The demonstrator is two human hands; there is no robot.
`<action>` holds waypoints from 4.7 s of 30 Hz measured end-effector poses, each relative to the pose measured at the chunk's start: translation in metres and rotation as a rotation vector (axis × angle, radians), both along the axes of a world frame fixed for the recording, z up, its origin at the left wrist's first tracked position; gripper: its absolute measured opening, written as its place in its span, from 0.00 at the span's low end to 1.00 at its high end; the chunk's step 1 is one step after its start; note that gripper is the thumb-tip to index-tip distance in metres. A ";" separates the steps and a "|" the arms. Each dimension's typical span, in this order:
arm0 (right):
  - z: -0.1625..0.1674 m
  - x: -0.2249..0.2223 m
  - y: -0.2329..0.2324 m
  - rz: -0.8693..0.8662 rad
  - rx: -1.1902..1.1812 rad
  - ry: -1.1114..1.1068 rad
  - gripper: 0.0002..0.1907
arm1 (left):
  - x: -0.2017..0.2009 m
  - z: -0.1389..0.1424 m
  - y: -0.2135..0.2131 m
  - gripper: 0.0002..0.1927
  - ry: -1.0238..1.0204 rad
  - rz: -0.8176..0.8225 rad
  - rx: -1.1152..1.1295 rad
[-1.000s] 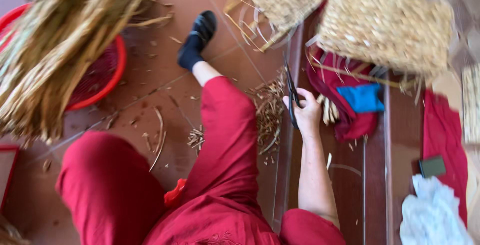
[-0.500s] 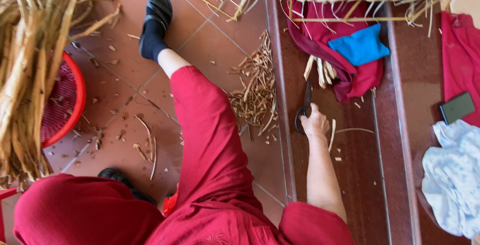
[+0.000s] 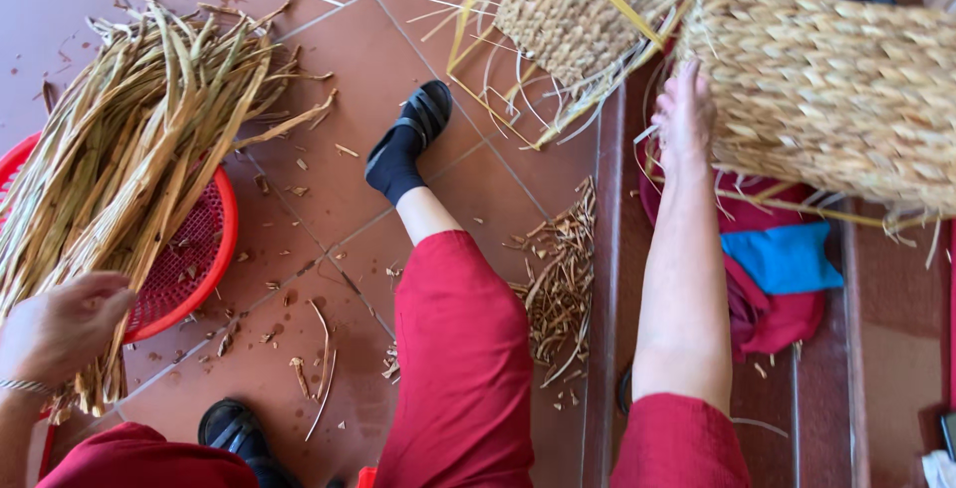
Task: The person sits on a tiled floor and uses shears to trim dried palm leaves, then weaves the trimmed strips into a rectangular basket frame. The person repeatedly cuts individual leaves and places them into a red basket, then interlaces the strips into the frame to build up the basket walls.
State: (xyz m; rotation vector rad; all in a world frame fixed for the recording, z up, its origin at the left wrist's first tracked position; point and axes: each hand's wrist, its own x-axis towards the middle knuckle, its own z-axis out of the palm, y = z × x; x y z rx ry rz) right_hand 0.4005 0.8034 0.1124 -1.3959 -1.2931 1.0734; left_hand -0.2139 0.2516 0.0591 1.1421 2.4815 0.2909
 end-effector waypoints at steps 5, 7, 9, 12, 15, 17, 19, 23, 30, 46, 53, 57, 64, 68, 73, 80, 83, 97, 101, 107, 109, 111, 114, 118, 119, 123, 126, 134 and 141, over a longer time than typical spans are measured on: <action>0.029 -0.072 0.062 -0.051 -0.180 0.208 0.45 | 0.002 -0.008 0.018 0.18 -0.089 -0.031 0.019; 0.033 -0.091 0.062 -0.007 -0.150 0.291 0.33 | 0.001 -0.014 0.005 0.17 -0.117 -0.030 -0.060; 0.036 -0.111 0.052 0.015 -0.052 0.261 0.22 | -0.005 -0.019 -0.011 0.16 -0.128 -0.012 -0.075; 0.044 -0.159 0.027 -0.030 0.162 0.456 0.08 | -0.013 -0.018 -0.033 0.16 -0.125 0.012 -0.004; 0.066 -0.200 -0.023 -0.017 0.317 0.491 0.07 | -0.009 -0.005 -0.048 0.16 -0.121 -0.007 0.080; 0.101 -0.206 -0.057 0.054 0.381 0.452 0.05 | 0.000 0.010 -0.054 0.16 -0.091 0.006 0.149; 0.131 -0.201 -0.097 0.155 0.414 0.426 0.05 | 0.012 0.028 -0.058 0.15 -0.111 0.011 0.241; 0.172 -0.165 -0.167 0.286 0.475 0.300 0.04 | 0.037 0.072 -0.055 0.15 -0.301 0.039 0.480; 0.220 -0.076 -0.172 0.304 0.249 0.731 0.11 | 0.068 0.129 -0.034 0.13 -0.370 0.186 0.810; 0.146 -0.141 -0.263 0.774 0.507 0.775 0.06 | 0.015 0.055 -0.062 0.36 -0.766 0.369 0.464; 0.197 -0.150 -0.268 0.757 0.235 0.358 0.13 | 0.033 0.111 -0.099 0.29 -1.085 0.552 0.647; 0.189 -0.170 -0.235 0.661 0.180 0.211 0.19 | 0.041 0.116 -0.083 0.23 -0.908 0.559 0.992; 0.124 -0.139 -0.237 0.691 -0.263 0.616 0.40 | 0.062 0.106 -0.046 0.14 -0.822 0.329 1.332; 0.110 -0.163 -0.271 0.669 -0.119 0.560 0.54 | 0.059 0.104 -0.048 0.13 -0.791 0.238 1.302; 0.133 -0.179 -0.297 0.341 0.049 0.749 0.50 | 0.039 0.104 -0.056 0.11 -0.177 0.049 1.049; 0.146 -0.134 -0.322 0.420 0.281 0.971 0.15 | 0.072 0.136 -0.061 0.38 -0.990 -0.024 1.287; 0.145 -0.107 -0.316 0.452 0.338 0.987 0.15 | 0.094 0.166 -0.081 0.44 -1.135 -0.143 1.084; 0.156 -0.031 -0.348 0.485 0.382 1.008 0.30 | 0.152 0.248 -0.084 0.33 -1.189 -0.092 1.048; 0.159 -0.030 -0.351 0.463 0.403 0.969 0.26 | 0.154 0.239 -0.079 0.32 -1.224 -0.093 1.090; 0.160 -0.040 -0.355 0.445 0.457 0.914 0.24 | 0.147 0.220 -0.056 0.32 -1.314 0.006 1.033; 0.162 -0.041 -0.354 0.457 0.440 0.954 0.24 | 0.147 0.214 -0.055 0.31 -1.348 0.021 1.075; 0.166 -0.040 -0.356 0.485 0.438 0.952 0.24 | 0.148 0.209 -0.058 0.31 -1.365 0.012 1.120; 0.166 -0.044 -0.359 0.515 0.440 0.887 0.23 | 0.148 0.206 -0.063 0.30 -1.378 0.010 1.163; 0.161 -0.060 -0.360 0.447 0.419 0.966 0.20 | 0.147 0.202 -0.057 0.30 -1.382 0.041 1.174; 0.160 -0.063 -0.360 0.420 0.409 0.960 0.20 | 0.147 0.200 -0.053 0.31 -1.384 0.046 1.171; 0.156 -0.062 -0.358 0.339 0.373 0.859 0.19 | 0.160 0.184 -0.034 0.31 -1.359 0.037 1.230; 0.144 -0.057 -0.355 0.319 0.349 0.825 0.22 | 0.174 0.174 -0.025 0.32 -1.317 0.004 1.262; 0.097 -0.021 -0.318 0.321 0.162 0.610 0.24 | 0.194 0.159 0.011 0.29 -1.324 0.306 0.922; 0.052 0.008 -0.289 0.261 0.103 0.644 0.24 | 0.218 0.118 0.023 0.27 -1.429 0.313 0.967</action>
